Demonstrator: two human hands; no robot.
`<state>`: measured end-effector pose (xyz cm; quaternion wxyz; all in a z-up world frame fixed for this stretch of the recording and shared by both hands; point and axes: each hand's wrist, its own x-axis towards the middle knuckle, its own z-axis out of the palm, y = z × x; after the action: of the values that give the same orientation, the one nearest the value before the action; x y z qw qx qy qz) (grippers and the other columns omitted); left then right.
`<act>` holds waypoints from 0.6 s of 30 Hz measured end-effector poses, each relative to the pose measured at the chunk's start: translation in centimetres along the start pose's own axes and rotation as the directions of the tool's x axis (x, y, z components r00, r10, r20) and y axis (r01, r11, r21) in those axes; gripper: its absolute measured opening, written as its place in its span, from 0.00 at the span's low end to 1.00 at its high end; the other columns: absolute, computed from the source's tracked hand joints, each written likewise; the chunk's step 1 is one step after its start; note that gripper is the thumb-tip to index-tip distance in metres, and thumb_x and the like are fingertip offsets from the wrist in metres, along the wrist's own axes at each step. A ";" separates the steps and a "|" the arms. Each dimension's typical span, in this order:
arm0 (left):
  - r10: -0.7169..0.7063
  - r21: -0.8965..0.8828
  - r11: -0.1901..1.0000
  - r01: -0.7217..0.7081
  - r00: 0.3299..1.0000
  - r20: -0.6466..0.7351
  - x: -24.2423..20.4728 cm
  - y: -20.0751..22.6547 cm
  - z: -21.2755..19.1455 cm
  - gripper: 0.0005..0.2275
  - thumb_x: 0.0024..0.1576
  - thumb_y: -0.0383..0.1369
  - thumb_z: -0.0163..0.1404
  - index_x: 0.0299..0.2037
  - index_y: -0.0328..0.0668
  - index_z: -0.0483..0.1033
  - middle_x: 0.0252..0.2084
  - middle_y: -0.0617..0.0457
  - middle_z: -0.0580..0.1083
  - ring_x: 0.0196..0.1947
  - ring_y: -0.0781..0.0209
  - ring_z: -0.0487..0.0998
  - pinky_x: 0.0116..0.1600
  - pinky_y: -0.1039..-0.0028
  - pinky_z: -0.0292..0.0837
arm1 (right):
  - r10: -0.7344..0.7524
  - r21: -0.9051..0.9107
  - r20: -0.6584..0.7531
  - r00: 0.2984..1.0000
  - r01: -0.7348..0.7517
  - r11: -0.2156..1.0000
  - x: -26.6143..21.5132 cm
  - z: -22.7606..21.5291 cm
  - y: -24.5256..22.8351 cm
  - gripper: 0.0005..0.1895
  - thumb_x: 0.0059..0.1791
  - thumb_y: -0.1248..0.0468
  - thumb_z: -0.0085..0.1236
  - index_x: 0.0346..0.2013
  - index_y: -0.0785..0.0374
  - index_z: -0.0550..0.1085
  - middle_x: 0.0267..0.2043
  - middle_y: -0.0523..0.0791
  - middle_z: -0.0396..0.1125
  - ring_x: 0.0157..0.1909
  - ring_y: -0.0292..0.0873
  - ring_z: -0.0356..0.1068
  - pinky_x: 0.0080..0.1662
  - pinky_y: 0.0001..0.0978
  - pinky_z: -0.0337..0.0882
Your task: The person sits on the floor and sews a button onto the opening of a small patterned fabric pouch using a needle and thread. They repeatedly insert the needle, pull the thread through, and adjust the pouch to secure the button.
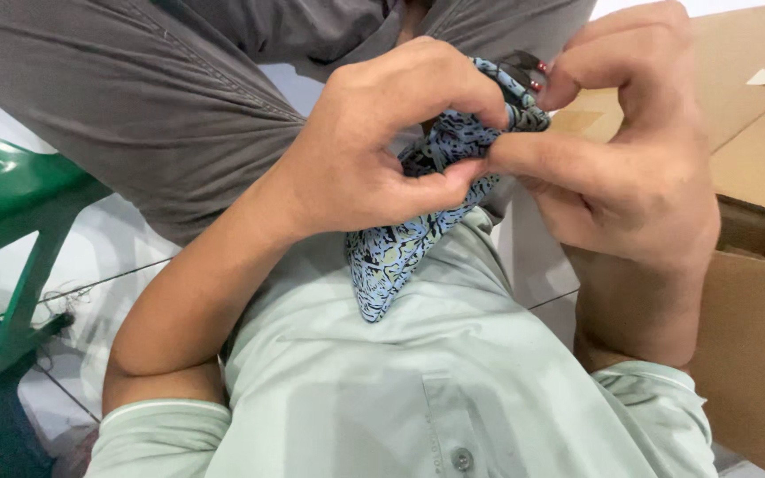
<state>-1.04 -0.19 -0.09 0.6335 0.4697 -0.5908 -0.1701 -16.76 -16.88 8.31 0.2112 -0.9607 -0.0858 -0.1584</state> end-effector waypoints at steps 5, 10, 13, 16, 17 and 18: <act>-0.008 0.034 0.999 0.008 1.000 0.003 -0.1 0.1 0.7 0.13 0.56 0.25 0.64 0.49 0.43 0.78 0.48 0.51 0.73 0.46 0.57 0.77 0.51 0.72 0.74 | 0.122 0.275 -0.109 0.987 -0.088 0.957 -0.4 0.7 -0.1 0.12 0.37 0.66 0.73 0.30 0.56 0.78 0.44 0.50 0.58 0.57 0.55 0.56 0.59 0.47 0.64; -0.040 0.086 0.996 0.039 0.999 0.002 -0.3 -0.1 1.1 0.10 0.56 0.26 0.65 0.45 0.43 0.80 0.45 0.52 0.73 0.45 0.58 0.78 0.49 0.72 0.74 | 0.160 0.283 -0.177 0.971 -0.106 0.953 -2.3 1.5 -0.6 0.08 0.43 0.69 0.68 0.27 0.58 0.74 0.45 0.48 0.62 0.59 0.53 0.57 0.57 0.41 0.61; -0.089 0.084 0.992 0.091 0.996 -0.023 -0.2 -0.4 1.4 0.09 0.57 0.25 0.64 0.45 0.42 0.80 0.44 0.53 0.74 0.44 0.61 0.79 0.49 0.74 0.76 | 0.159 0.387 -0.281 0.947 -0.040 0.921 -2.9 1.5 -0.7 0.08 0.49 0.65 0.64 0.32 0.54 0.71 0.42 0.47 0.63 0.56 0.51 0.60 0.54 0.37 0.63; -0.084 0.099 0.991 0.087 0.996 -0.034 0.1 -0.5 1.4 0.08 0.56 0.24 0.63 0.43 0.41 0.80 0.43 0.53 0.74 0.43 0.60 0.79 0.49 0.74 0.75 | 0.207 0.704 -0.330 0.921 0.094 0.704 -4.3 1.0 -0.2 0.03 0.56 0.59 0.52 0.41 0.52 0.67 0.36 0.47 0.63 0.44 0.48 0.67 0.53 0.43 0.69; -0.078 0.106 0.991 0.082 0.996 -0.038 0.1 -0.4 1.3 0.08 0.56 0.24 0.63 0.43 0.40 0.80 0.42 0.53 0.74 0.43 0.60 0.78 0.48 0.74 0.75 | 0.235 0.794 -0.316 0.919 0.120 0.596 -5.0 0.8 0.2 0.03 0.58 0.59 0.48 0.44 0.53 0.66 0.33 0.45 0.63 0.37 0.46 0.68 0.51 0.45 0.71; -0.074 0.123 0.989 0.079 0.996 -0.044 0.1 -0.3 1.2 0.08 0.55 0.24 0.63 0.42 0.40 0.80 0.41 0.53 0.74 0.42 0.60 0.78 0.48 0.74 0.74 | 0.259 0.863 -0.265 0.929 0.109 0.493 -6.3 -0.2 0.6 0.03 0.59 0.60 0.45 0.47 0.53 0.66 0.28 0.41 0.63 0.28 0.41 0.67 0.46 0.47 0.73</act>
<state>-2.04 -0.85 -0.44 0.6076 0.5340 -0.5691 -0.1479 -22.56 -18.10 6.15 0.6829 -0.6800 -0.0706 -0.2575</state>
